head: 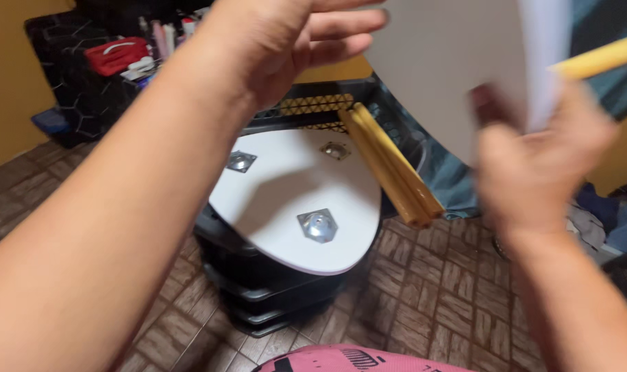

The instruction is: The person assembles a small white stool by inserting wooden legs into metal brackets on the underside of the seat. They handle multiple legs and the seat, aligning and pushing each leg into place.

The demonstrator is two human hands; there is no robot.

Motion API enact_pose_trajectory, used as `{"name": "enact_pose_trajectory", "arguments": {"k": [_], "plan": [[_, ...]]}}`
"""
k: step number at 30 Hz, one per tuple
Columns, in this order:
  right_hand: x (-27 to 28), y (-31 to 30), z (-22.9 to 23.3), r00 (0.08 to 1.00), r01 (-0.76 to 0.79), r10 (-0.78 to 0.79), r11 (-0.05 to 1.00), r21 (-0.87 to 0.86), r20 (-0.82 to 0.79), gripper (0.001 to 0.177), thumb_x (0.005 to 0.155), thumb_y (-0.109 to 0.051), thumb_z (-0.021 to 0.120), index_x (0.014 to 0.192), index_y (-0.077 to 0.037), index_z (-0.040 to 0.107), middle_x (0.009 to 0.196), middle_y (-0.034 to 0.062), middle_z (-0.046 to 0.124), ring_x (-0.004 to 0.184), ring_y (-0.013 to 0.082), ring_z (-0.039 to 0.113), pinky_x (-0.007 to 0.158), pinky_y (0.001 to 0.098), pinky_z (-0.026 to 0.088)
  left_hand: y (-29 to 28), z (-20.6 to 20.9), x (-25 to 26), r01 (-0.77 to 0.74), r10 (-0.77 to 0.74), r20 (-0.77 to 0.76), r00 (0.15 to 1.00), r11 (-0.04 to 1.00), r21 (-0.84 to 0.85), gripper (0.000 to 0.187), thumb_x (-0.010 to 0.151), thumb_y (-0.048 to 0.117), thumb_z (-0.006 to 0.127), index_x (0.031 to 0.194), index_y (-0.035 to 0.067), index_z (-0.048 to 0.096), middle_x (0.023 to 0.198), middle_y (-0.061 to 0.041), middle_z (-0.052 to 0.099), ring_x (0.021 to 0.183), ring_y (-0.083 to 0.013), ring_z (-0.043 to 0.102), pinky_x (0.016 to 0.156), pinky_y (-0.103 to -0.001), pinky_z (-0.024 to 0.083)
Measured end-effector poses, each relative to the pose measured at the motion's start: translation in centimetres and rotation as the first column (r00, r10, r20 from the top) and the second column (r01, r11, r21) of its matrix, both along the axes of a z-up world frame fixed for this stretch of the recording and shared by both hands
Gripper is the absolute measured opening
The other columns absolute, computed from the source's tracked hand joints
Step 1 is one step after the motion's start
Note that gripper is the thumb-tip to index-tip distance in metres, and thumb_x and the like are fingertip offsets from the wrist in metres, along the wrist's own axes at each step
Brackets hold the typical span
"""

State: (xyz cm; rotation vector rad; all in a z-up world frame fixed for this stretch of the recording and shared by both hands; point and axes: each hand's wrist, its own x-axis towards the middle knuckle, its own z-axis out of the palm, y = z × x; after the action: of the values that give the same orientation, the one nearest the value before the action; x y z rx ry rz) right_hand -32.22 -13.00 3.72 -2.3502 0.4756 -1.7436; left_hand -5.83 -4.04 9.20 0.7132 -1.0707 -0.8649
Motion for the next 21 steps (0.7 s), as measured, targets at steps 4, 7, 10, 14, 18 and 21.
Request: {"name": "enact_pose_trajectory", "arguments": {"k": [4,7,10,14,18,21], "plan": [[-5.5,-2.5,1.8,0.994,-0.038,0.016,0.98,0.194,0.112,0.023,0.112,-0.019,0.066,0.128,-0.003,0.063,0.122,0.0082,0.069,0.111,0.0186,0.069,0.1,0.0333,0.059,-4.4,-1.9,-2.0,-0.185,0.196,-0.038,0.98,0.963,0.197,0.026,0.089,0.024,0.067,0.104,0.002,0.07,0.094,-0.008,0.078,0.083,-0.0161,0.077,0.071,-0.03,0.065],[-10.2,-4.4,2.3,0.991,-0.062,0.026,0.96,0.273,0.133,0.025,0.112,-0.02,0.065,0.13,-0.003,0.062,0.123,0.0086,0.069,0.112,0.019,0.069,0.101,0.034,0.059,-7.7,-4.7,-6.0,-0.174,0.183,-0.028,0.983,0.965,0.195,0.021,0.084,0.011,0.069,0.104,0.002,0.068,0.088,-0.009,0.076,0.076,-0.0164,0.075,0.065,-0.03,0.063],[-15.0,-6.2,2.4,0.986,-0.038,-0.027,0.927,0.373,0.167,0.026,0.112,-0.021,0.064,0.131,-0.003,0.061,0.124,0.0091,0.068,0.113,0.0194,0.068,0.101,0.0347,0.058,-11.1,-7.3,-12.6,-0.137,0.123,0.067,0.99,0.954,0.266,0.024,0.082,0.007,0.071,0.106,0.002,0.073,0.084,-0.006,0.077,0.072,-0.0128,0.074,0.063,-0.027,0.061],[-19.2,-9.1,2.2,0.978,-0.027,-0.07,0.889,0.458,0.194,0.028,0.111,-0.022,0.062,0.133,-0.003,0.06,0.126,0.0098,0.068,0.114,0.0199,0.068,0.101,0.0357,0.058,-14.0,-10.5,-22.8,-0.143,0.079,0.353,0.932,0.977,0.158,0.039,0.079,0.005,0.072,0.117,0.0,0.069,0.104,-0.014,0.078,0.095,-0.0198,0.077,0.08,-0.031,0.062],[-23.4,-11.9,2.3,0.979,-0.022,-0.089,0.851,0.525,0.185,0.031,0.111,-0.023,0.06,0.134,-0.003,0.058,0.127,0.0104,0.067,0.115,0.0205,0.067,0.101,0.0366,0.057,-16.8,-11.8,-30.3,-0.163,0.183,0.42,0.889,0.983,-0.083,0.06,0.077,0.015,0.083,0.131,0.0,0.061,0.125,-0.017,0.069,0.113,-0.0282,0.068,0.094,-0.036,0.056],[-25.6,-13.7,1.7,0.978,-0.03,-0.092,0.825,0.565,0.187,0.032,0.111,-0.024,0.059,0.136,-0.003,0.057,0.128,0.0109,0.066,0.116,0.0209,0.067,0.102,0.0373,0.056,-19.0,-12.2,-33.5,-0.253,0.354,0.483,0.801,0.931,-0.264,0.069,0.071,0.02,0.088,0.131,0.0,0.059,0.125,-0.018,0.066,0.115,-0.0357,0.064,0.095,-0.041,0.052]]}}
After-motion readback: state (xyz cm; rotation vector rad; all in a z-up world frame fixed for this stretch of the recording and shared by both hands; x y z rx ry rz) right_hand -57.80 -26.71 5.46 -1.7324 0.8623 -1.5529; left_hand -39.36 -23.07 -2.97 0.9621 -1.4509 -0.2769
